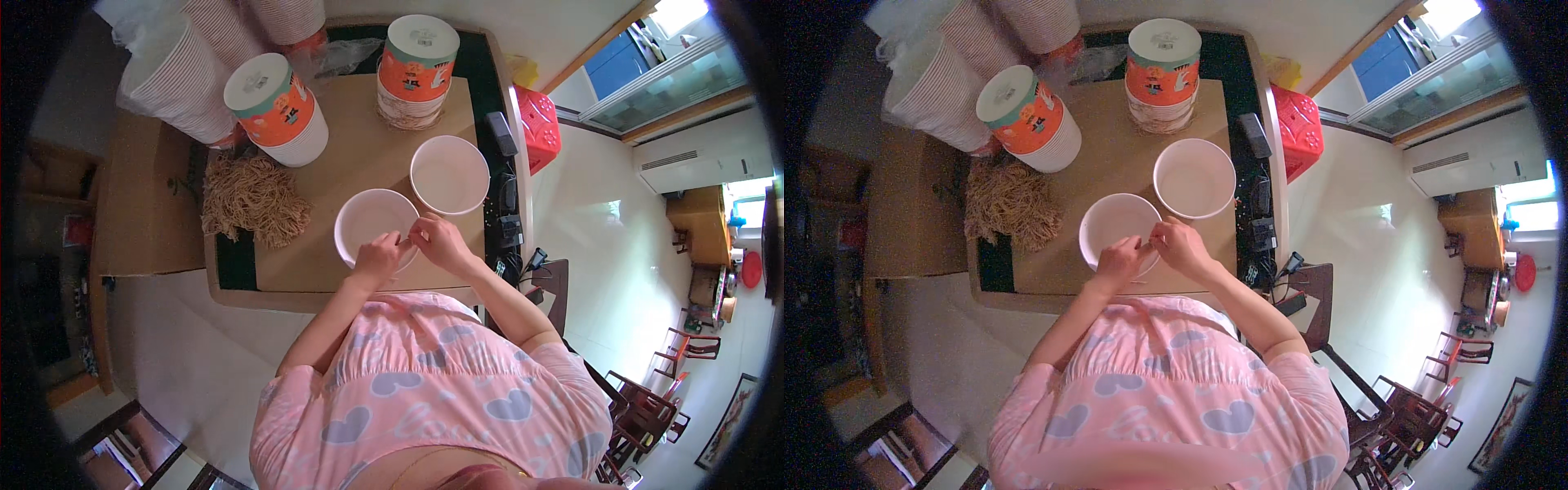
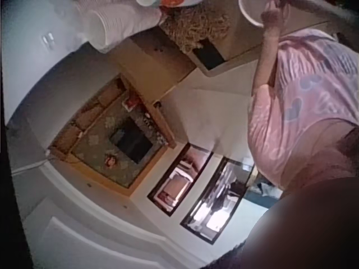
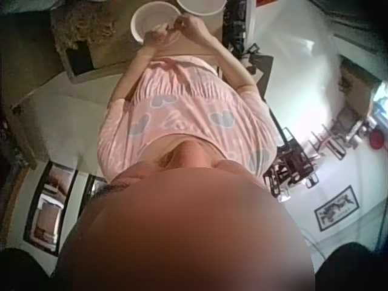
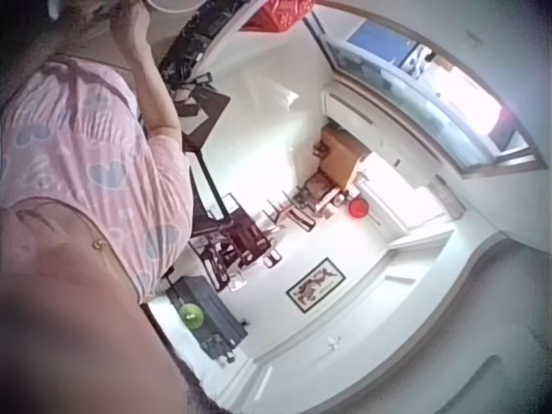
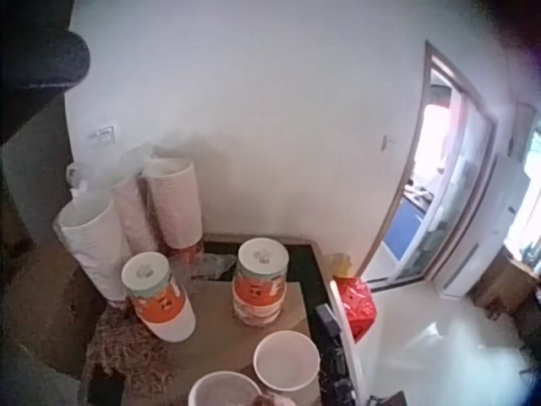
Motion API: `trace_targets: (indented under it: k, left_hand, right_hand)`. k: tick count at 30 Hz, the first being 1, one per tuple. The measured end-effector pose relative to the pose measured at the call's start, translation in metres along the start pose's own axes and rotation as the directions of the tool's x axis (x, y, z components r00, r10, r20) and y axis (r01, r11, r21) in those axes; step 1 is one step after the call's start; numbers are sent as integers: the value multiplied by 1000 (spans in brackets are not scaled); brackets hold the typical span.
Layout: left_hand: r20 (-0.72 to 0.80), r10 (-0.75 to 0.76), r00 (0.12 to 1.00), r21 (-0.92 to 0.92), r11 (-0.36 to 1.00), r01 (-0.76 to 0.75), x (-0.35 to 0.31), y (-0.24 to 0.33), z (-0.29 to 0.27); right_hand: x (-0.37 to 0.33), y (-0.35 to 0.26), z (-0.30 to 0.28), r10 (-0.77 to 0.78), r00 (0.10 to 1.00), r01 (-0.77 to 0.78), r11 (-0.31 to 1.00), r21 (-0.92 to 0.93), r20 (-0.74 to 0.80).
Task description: Manually threading strings or fine wires through holes in paper bowls at a workbench.
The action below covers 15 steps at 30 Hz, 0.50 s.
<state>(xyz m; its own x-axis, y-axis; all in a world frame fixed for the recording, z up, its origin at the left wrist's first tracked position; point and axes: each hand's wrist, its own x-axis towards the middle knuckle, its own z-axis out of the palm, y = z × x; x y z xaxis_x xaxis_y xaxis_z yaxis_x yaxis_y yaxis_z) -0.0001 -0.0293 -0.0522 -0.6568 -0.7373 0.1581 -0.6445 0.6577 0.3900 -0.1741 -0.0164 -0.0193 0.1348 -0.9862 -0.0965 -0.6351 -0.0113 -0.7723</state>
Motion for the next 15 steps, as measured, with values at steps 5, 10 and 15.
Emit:
trace_targets:
  k: [5,10,15]
  left_hand:
    - [37,-111,993,-209,971,117,4,6,-7]
    - [63,-366,928,-704,643,302,-3,-10,26]
    - [650,-367,666,-734,-76,675,8,-23,18]
  right_hand:
    - [-7,5,6,37,996,-33,999,42,-85]
    - [-14,2,10,63,994,-53,992,118,-84]
    - [-22,3,23,64,977,-16,973,230,-202]
